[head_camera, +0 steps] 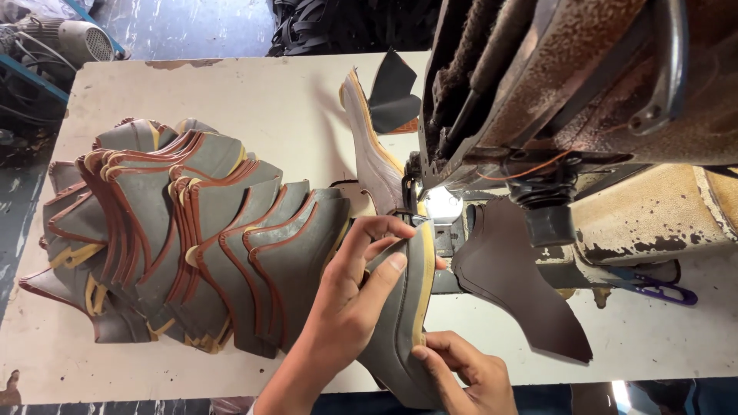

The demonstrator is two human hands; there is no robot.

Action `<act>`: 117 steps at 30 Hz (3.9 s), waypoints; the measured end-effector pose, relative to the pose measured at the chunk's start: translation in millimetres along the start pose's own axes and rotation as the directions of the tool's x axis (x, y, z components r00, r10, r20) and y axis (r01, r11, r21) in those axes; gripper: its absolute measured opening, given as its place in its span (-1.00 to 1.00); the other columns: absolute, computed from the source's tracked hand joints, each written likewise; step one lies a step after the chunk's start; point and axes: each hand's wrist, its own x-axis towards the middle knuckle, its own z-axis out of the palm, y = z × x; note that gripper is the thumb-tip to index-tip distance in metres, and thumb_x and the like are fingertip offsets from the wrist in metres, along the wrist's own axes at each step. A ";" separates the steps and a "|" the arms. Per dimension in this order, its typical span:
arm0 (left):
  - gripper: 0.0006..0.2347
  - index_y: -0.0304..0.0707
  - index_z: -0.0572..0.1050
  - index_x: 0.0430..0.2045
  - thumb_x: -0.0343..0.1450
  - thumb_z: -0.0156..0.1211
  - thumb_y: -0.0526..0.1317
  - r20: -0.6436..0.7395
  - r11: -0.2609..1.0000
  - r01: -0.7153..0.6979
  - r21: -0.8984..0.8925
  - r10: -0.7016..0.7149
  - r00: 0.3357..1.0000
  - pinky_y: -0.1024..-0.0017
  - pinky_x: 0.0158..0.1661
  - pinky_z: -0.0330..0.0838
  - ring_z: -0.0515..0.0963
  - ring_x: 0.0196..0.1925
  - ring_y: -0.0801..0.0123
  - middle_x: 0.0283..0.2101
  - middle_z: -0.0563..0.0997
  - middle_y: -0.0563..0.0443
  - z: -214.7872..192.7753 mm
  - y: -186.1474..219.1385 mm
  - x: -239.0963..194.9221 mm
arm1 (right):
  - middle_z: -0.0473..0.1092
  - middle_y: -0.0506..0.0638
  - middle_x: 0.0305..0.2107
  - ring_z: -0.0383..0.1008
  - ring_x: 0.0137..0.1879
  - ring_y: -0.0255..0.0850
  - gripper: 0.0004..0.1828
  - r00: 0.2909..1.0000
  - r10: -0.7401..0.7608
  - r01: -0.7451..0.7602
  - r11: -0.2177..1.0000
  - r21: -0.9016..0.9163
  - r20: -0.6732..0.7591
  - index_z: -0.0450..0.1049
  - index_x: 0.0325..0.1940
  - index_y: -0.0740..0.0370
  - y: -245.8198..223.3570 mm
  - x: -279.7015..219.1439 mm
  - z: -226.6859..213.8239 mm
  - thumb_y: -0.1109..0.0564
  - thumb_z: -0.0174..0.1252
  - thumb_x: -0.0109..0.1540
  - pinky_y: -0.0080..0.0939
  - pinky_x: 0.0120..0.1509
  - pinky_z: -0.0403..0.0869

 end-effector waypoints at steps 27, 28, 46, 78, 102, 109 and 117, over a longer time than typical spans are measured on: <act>-0.57 -0.18 0.52 0.12 0.32 0.36 -0.35 -0.128 0.966 0.039 0.257 -0.006 0.992 0.55 -0.03 0.50 0.57 -0.06 0.61 -0.08 0.70 0.08 -20.0 24.9 14.4 | 0.47 -0.05 -0.55 0.29 -0.45 -0.43 -0.87 0.980 -0.024 0.019 1.000 -0.025 -0.199 0.68 -0.08 0.32 -106.8 49.8 -14.8 0.22 0.29 0.35 -0.43 -0.42 0.23; -0.58 -0.17 0.55 0.10 0.32 0.36 -0.36 -0.176 0.961 0.041 0.272 0.008 0.984 0.56 -0.04 0.51 0.58 -0.08 0.62 -0.10 0.72 0.09 -17.9 26.1 17.9 | 0.52 -0.11 -0.52 0.36 -0.41 -0.48 -0.85 0.978 -0.070 0.065 0.997 -0.031 -0.194 0.67 -0.12 0.33 -115.5 50.9 -17.0 0.21 0.26 0.29 -0.47 -0.37 0.31; -0.63 -0.23 0.42 0.16 0.43 0.23 -0.38 -0.342 0.997 0.001 0.082 0.027 0.939 0.61 -0.35 0.42 0.47 -0.34 0.65 -0.29 0.53 0.11 6.2 -10.4 -4.7 | 0.62 0.18 -0.38 0.68 -0.30 -0.15 -0.82 0.992 0.056 -0.006 0.921 0.391 -0.117 0.60 -0.17 0.52 -106.1 52.2 3.4 0.30 0.20 0.22 -0.11 -0.14 0.69; -0.58 -0.23 0.55 -0.10 0.22 0.42 -0.05 -0.221 0.005 0.249 0.969 0.475 0.852 0.13 -0.04 0.31 0.50 -0.01 0.05 -0.15 0.58 -0.04 -78.4 -42.1 -14.8 | 0.60 0.07 -0.36 0.56 -0.30 -0.27 -0.64 0.815 -0.157 -0.200 0.827 -0.525 -0.558 0.62 0.07 0.26 -28.8 63.3 -129.1 0.00 0.33 0.29 -0.22 -0.19 0.45; -0.58 -0.38 0.50 0.16 0.40 0.24 -0.20 -0.243 0.970 0.239 -0.037 -0.240 0.940 0.40 0.08 0.34 0.53 0.03 0.41 -0.01 0.60 -0.07 -19.2 -20.3 -51.6 | 0.55 -0.06 -0.47 0.46 -0.32 -0.41 -0.85 0.984 -0.128 0.138 0.988 -0.075 0.125 0.60 -0.14 0.33 -108.6 21.8 -20.8 0.21 0.20 0.27 -0.36 -0.19 0.50; -0.68 -0.49 0.52 0.12 0.49 0.11 -0.31 -0.151 0.959 0.091 -0.270 -0.136 0.979 0.46 0.14 0.45 0.61 0.07 0.47 0.03 0.70 -0.07 -6.7 -7.0 -38.9 | 0.62 0.01 -0.48 0.55 -0.38 -0.33 -0.82 0.950 -0.047 0.110 0.976 -0.189 0.310 0.68 -0.16 0.34 -72.0 14.4 -38.1 0.20 0.27 0.23 -0.32 -0.28 0.53; -0.66 -0.25 0.50 0.15 0.45 0.11 -0.41 -0.150 0.982 -0.072 0.172 0.098 0.984 0.40 0.12 0.45 0.61 0.02 0.43 -0.04 0.69 -0.02 6.2 4.3 -13.9 | 0.66 -0.02 -0.41 0.68 -0.29 -0.37 -0.72 0.965 -0.229 0.251 0.947 -0.200 0.125 0.62 -0.04 0.36 -40.3 11.2 -8.7 0.25 0.30 0.16 -0.32 -0.16 0.59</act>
